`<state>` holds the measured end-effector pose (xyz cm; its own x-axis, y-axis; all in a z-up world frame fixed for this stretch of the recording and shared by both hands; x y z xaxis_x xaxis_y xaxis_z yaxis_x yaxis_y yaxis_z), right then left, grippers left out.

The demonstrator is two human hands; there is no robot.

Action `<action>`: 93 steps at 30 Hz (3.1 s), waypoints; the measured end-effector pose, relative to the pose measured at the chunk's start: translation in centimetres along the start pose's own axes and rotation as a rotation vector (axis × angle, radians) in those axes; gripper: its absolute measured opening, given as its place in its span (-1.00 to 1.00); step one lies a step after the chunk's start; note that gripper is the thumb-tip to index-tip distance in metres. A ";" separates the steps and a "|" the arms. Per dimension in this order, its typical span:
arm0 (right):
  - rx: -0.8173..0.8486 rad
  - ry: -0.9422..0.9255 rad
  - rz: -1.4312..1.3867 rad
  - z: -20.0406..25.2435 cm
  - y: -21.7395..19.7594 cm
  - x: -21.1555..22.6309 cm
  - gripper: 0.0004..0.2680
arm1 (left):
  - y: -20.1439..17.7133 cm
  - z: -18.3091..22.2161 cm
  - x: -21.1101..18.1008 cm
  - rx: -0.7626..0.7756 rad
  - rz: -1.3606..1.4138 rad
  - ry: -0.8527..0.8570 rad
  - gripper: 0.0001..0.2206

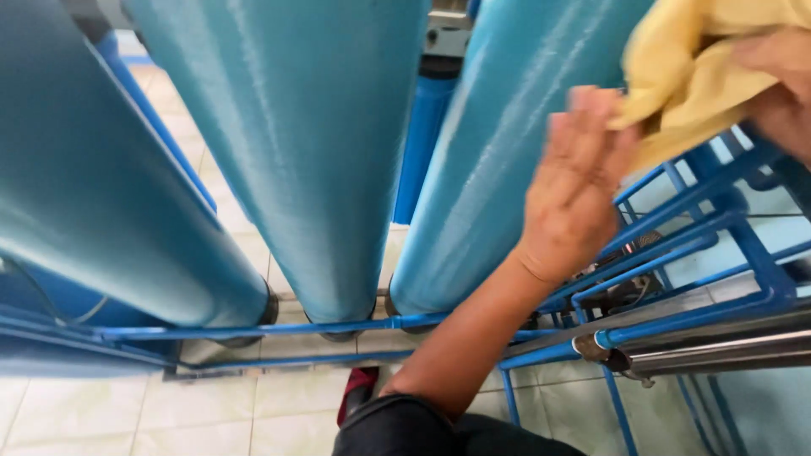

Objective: Wiping down the blue exterior surface of filtration or storage cylinders using a yellow cleaning cloth.

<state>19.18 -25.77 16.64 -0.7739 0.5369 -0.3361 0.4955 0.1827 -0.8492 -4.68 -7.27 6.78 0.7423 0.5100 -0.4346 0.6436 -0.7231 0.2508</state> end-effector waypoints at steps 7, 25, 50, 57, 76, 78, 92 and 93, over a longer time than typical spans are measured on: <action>-0.066 -0.224 0.382 -9.2 -3.5 23.0 -0.52 | -4.3 1.2 8.1 -0.118 -0.267 -0.268 -0.35; 0.303 -0.082 1.026 -23.6 9.0 27.9 -0.53 | -1.2 1.8 26.3 0.014 0.005 -0.525 -0.61; 0.047 -0.496 0.679 -6.2 4.1 32.2 -0.64 | -5.2 8.3 12.3 -0.107 -0.131 -0.443 -0.53; 0.124 -0.534 0.686 -3.7 4.7 31.6 -0.63 | -5.0 11.3 10.3 0.075 -0.304 -0.453 -0.49; 0.488 -0.240 0.718 -19.7 20.1 34.1 -0.56 | -6.1 12.8 28.1 -0.159 -0.141 -0.748 -0.57; 0.423 -0.237 0.677 -20.8 21.1 34.1 -0.58 | -6.0 16.3 33.8 -0.171 -0.100 -1.003 -0.65; 0.403 -0.399 0.774 -12.6 20.0 33.9 -0.63 | -8.2 11.8 22.0 -0.268 -0.031 -0.677 -0.59; 0.412 -0.391 0.771 -11.7 19.8 33.8 -0.63 | -8.0 12.1 21.2 -0.257 -0.028 -0.682 -0.59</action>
<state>7.47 5.61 -6.71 -0.4067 0.0622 -0.9114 0.8037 -0.4500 -0.3894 3.64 3.71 -14.86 0.4977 0.0624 -0.8651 0.7464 -0.5388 0.3906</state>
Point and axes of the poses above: each hand's wrist, its own z-axis away from the middle knuckle, its own y-axis out of the palm, x = y × z, the point moved 10 cm from there along -z, towards the middle knuckle, and after that the axes turned 8 degrees about -x, right-handed, at the moved point
